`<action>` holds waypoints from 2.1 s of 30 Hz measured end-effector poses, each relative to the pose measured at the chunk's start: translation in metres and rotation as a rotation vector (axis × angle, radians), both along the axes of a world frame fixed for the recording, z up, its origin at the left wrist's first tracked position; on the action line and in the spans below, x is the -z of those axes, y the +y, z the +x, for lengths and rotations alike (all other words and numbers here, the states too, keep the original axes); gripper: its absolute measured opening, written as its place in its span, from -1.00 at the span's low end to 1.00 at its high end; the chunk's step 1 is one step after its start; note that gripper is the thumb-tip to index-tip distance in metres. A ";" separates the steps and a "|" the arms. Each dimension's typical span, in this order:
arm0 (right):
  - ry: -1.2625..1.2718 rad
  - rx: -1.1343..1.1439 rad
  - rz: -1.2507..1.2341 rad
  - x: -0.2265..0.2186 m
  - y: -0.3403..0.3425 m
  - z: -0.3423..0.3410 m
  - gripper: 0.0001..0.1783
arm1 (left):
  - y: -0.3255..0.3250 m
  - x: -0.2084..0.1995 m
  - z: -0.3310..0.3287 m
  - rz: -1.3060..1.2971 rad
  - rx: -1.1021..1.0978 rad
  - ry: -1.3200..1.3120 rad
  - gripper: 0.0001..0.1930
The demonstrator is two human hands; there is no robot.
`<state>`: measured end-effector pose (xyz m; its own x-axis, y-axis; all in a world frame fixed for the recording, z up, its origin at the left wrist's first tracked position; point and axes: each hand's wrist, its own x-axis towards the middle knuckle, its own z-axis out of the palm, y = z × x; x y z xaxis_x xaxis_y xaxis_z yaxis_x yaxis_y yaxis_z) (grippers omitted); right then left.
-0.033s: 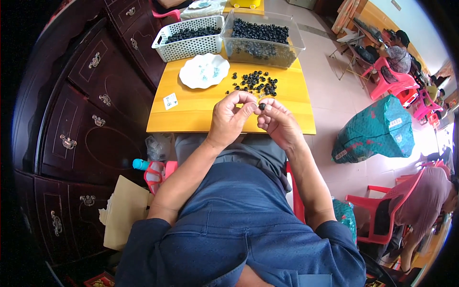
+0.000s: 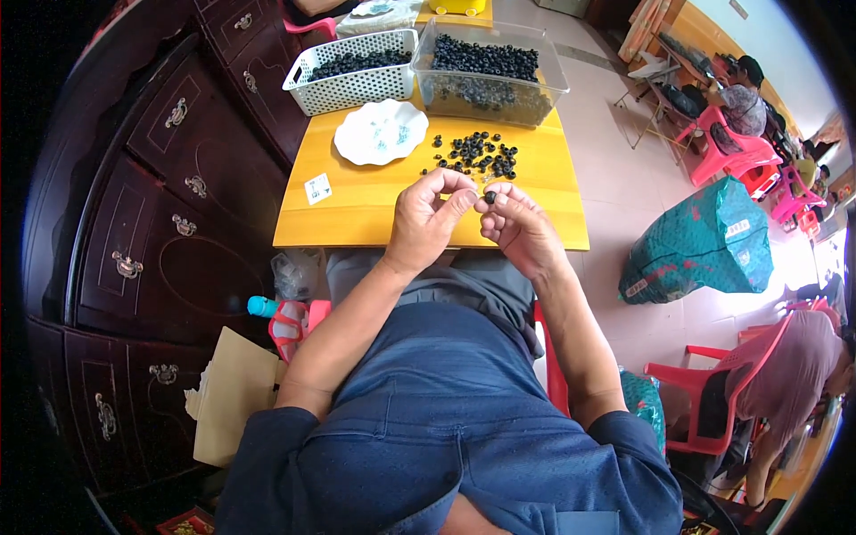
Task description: The person gathers black plastic components from a container and places them on a table. They pick up small clear pins from a plate and insert them into the black components before placing the assembled pieces into a plastic bag.
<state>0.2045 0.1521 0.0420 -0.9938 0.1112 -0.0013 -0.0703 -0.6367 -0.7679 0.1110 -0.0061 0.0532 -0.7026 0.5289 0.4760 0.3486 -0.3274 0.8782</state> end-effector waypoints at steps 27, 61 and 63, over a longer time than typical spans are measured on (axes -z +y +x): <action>-0.114 0.068 0.034 0.043 0.010 -0.006 -0.85 | -0.007 0.018 -0.010 -0.310 -0.091 0.143 -0.77; -0.071 0.037 0.203 0.030 -0.015 -0.005 -0.87 | -0.007 0.000 0.008 -0.526 -0.253 0.503 -0.68; -0.075 0.041 0.215 0.031 -0.016 -0.004 -0.88 | -0.008 -0.001 0.010 -0.538 -0.265 0.524 -0.68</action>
<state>0.2002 0.1360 0.0105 -0.9865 0.1567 -0.0469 -0.0302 -0.4559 -0.8895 0.1209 -0.0140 0.0538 -0.5922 0.6267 0.5065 0.7672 0.2463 0.5923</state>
